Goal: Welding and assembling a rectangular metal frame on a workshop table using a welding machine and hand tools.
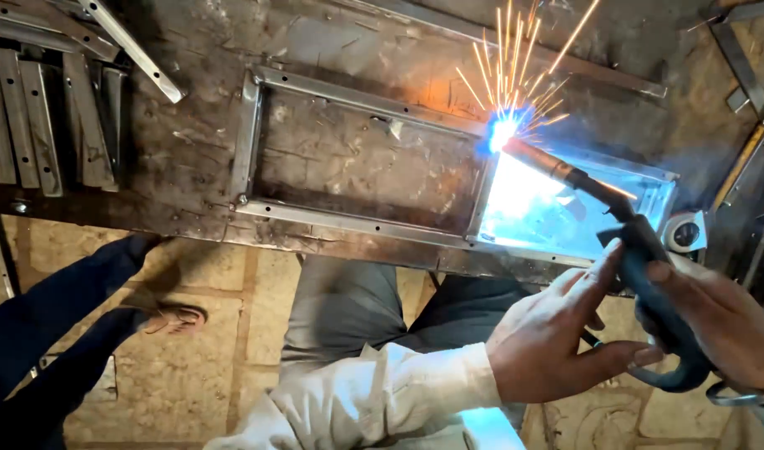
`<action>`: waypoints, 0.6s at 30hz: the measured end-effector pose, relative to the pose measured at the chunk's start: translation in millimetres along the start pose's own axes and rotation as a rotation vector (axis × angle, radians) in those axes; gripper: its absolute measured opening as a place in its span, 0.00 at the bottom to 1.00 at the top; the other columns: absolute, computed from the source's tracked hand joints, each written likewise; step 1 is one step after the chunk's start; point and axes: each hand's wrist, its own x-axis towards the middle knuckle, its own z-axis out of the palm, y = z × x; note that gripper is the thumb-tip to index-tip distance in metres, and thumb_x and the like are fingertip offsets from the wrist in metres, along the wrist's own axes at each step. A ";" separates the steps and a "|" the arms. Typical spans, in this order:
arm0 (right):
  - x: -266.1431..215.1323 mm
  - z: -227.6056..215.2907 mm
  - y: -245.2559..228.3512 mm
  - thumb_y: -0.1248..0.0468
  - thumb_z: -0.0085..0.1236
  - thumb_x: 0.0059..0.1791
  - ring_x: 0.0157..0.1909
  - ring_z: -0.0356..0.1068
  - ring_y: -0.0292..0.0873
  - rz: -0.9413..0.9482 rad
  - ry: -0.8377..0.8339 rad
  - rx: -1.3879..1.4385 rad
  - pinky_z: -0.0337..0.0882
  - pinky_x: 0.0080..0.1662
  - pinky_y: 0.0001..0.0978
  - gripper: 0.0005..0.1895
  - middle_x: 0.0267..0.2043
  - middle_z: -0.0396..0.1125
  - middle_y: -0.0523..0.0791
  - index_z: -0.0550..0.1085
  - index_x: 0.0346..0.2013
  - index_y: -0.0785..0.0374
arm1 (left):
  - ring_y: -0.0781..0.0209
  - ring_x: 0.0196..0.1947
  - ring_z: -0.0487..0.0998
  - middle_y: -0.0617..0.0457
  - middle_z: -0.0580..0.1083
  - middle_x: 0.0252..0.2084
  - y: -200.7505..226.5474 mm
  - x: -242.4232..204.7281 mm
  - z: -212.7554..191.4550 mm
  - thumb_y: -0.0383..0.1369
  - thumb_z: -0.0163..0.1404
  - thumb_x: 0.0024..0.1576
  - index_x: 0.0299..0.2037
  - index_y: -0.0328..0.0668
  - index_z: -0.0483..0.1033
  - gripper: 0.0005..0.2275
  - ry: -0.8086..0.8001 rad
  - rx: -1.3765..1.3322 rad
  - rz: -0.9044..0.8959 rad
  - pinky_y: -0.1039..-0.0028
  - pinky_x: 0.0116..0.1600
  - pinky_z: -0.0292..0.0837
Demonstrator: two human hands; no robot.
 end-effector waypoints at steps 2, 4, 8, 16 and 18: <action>6.1 -6.4 11.7 0.46 0.41 0.60 0.28 0.63 0.43 -0.058 -0.150 0.099 0.66 0.29 0.41 0.29 0.28 0.64 0.51 0.67 0.48 0.74 | 0.49 0.43 0.82 0.35 0.73 0.59 1.0 -0.1 -1.1 0.52 0.49 0.57 0.81 0.30 0.46 0.46 -0.021 -0.035 -0.027 0.67 0.47 0.78; -0.6 -0.4 -4.7 0.45 0.42 0.59 0.27 0.63 0.42 -0.045 -0.121 0.078 0.65 0.28 0.40 0.29 0.28 0.64 0.50 0.69 0.52 0.71 | 0.49 0.43 0.82 0.35 0.72 0.59 1.5 0.6 -1.6 0.52 0.49 0.57 0.81 0.30 0.45 0.46 -0.019 -0.037 -0.020 0.67 0.47 0.78; -2.5 2.9 -8.6 0.44 0.43 0.57 0.27 0.62 0.42 -0.064 -0.112 0.062 0.65 0.27 0.38 0.31 0.27 0.64 0.50 0.70 0.61 0.66 | 0.50 0.44 0.81 0.36 0.73 0.60 -2.7 -0.6 1.6 0.50 0.50 0.60 0.80 0.30 0.46 0.44 0.015 -0.054 0.034 0.68 0.47 0.78; -24.4 30.2 -8.1 0.49 0.43 0.56 0.27 0.64 0.39 -0.081 0.063 0.176 0.65 0.31 0.35 0.25 0.27 0.65 0.47 0.71 0.50 0.70 | 0.53 0.40 0.82 0.40 0.74 0.55 -13.8 -10.4 18.4 0.53 0.51 0.57 0.81 0.38 0.52 0.43 0.038 0.071 0.047 0.67 0.45 0.78; -28.3 33.4 28.1 0.50 0.43 0.56 0.27 0.65 0.40 -0.157 0.060 0.204 0.67 0.30 0.35 0.24 0.26 0.66 0.47 0.71 0.50 0.70 | 0.54 0.38 0.81 0.41 0.74 0.54 -19.9 -18.3 20.5 0.54 0.51 0.57 0.81 0.40 0.55 0.43 0.016 0.144 0.054 0.67 0.45 0.78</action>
